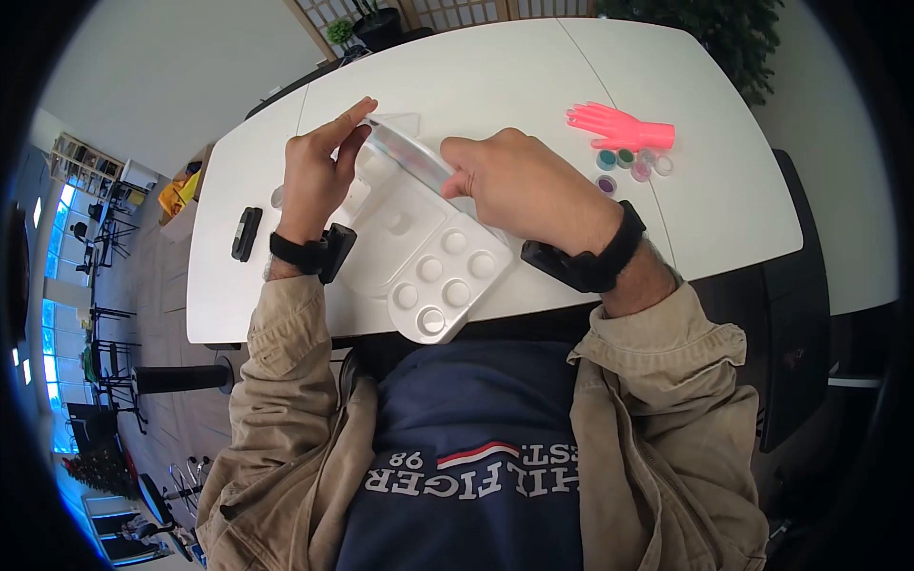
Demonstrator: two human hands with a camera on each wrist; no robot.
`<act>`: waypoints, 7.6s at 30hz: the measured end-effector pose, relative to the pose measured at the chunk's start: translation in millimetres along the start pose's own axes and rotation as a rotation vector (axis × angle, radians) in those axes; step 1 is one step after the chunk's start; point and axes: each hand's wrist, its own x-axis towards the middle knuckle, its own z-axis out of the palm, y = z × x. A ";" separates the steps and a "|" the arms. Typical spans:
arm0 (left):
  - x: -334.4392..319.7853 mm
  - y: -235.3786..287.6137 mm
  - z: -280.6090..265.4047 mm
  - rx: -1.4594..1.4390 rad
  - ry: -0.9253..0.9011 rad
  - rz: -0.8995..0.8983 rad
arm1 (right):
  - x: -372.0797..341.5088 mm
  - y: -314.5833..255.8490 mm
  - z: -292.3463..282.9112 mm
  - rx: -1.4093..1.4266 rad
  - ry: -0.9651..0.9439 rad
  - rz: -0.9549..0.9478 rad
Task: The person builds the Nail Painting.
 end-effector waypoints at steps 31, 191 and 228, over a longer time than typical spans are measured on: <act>-0.1 4.0 -12.5 0.055 -0.040 -0.015 | 2.3 -9.1 -15.8 -0.235 0.024 0.121; -9.8 21.4 5.2 -0.114 -0.519 -0.295 | 9.9 32.5 36.2 -0.167 0.039 -0.067; -10.8 27.5 13.6 -0.064 -0.362 -0.068 | 10.7 30.6 52.9 -0.369 0.066 -0.061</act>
